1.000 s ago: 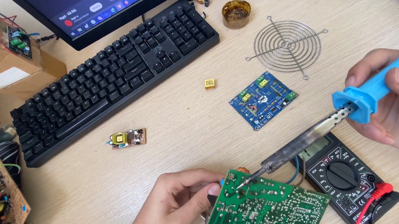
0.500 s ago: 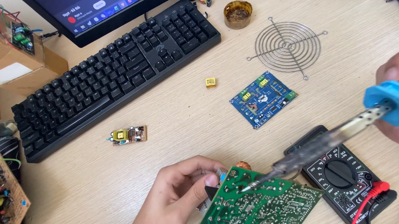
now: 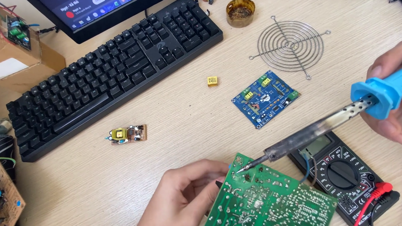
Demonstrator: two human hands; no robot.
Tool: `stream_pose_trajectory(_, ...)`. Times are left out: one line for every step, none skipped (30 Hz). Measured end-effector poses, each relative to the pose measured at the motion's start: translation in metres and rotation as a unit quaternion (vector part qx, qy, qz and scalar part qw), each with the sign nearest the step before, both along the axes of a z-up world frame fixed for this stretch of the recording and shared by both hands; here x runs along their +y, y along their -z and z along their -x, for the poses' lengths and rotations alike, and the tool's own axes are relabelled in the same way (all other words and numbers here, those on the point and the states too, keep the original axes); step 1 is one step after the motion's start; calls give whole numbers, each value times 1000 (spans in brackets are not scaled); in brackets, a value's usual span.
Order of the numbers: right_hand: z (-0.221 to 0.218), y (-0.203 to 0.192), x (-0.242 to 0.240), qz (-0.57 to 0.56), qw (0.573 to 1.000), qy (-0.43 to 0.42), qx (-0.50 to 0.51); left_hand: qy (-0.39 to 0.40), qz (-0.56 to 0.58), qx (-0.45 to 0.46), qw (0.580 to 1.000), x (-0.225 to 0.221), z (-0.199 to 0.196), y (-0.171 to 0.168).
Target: Soldering and desoldering electronic components on a circuit board using a soldering iron and pliers.
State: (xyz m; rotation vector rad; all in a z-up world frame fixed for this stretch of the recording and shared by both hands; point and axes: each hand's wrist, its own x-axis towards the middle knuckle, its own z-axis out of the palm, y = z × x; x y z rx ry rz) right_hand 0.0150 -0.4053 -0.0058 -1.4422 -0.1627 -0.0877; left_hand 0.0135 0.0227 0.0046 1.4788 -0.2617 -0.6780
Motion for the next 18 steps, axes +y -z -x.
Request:
stream_pose_trajectory(-2,-1,1,6,1000,-4,-5,6,-23,-16,1000,-1,1,0)
stream_pose_trajectory(-4,-2,4,6,1000,-4,-3,6,-23,-14,1000,0,-2,-4)
stream_pose_trajectory(-5,-4,7,-15,1000,9,8,34,-36,-90,995,1,-6,-8)
stream_pose_trajectory(-7,-6,10,-37,999,22,18,61,-50,-165,983,2,-10,-12)
stream_pose_trajectory(-10,-3,11,-38,999,23,19,61,-50,-164,983,3,-11,-15)
stream_pose_trajectory(-13,0,12,-62,998,-5,3,69,-72,-227,969,4,-12,-18)
stream_pose_trajectory(-16,2,12,-86,996,-33,-13,76,-93,-290,949,5,-14,-20)
stream_pose_trajectory(-18,4,12,-86,996,-34,-12,75,-94,-289,950,9,-16,-19)
stream_pose_trajectory(-19,5,12,-80,996,-41,7,62,-121,-333,933,13,-18,-18)
stream_pose_trajectory(-21,6,12,-74,996,-49,25,48,-149,-377,913,17,-20,-17)
stream_pose_trajectory(-22,9,16,-73,996,-50,26,47,-149,-376,913,24,-21,-15)
stream_pose_trajectory(-21,12,19,-78,995,-50,35,56,-174,-368,912,32,-23,-13)
stream_pose_trajectory(-21,15,23,-83,994,-49,45,66,-198,-360,909,39,-26,-11)
stream_pose_trajectory(-21,15,23,-82,994,-50,47,64,-199,-359,910,41,-24,-19)
stream_pose_trajectory(-21,16,23,-59,996,-45,53,80,-222,-280,931,43,-23,-27)
stream_pose_trajectory(-21,17,24,-35,997,-41,59,95,-244,-198,944,45,-22,-35)
stream_pose_trajectory(-22,18,22,-34,997,-43,59,93,-244,-197,945,48,-20,-32)
stream_pose_trajectory(-23,20,21,-36,997,-42,58,125,-217,-178,952,51,-17,-28)
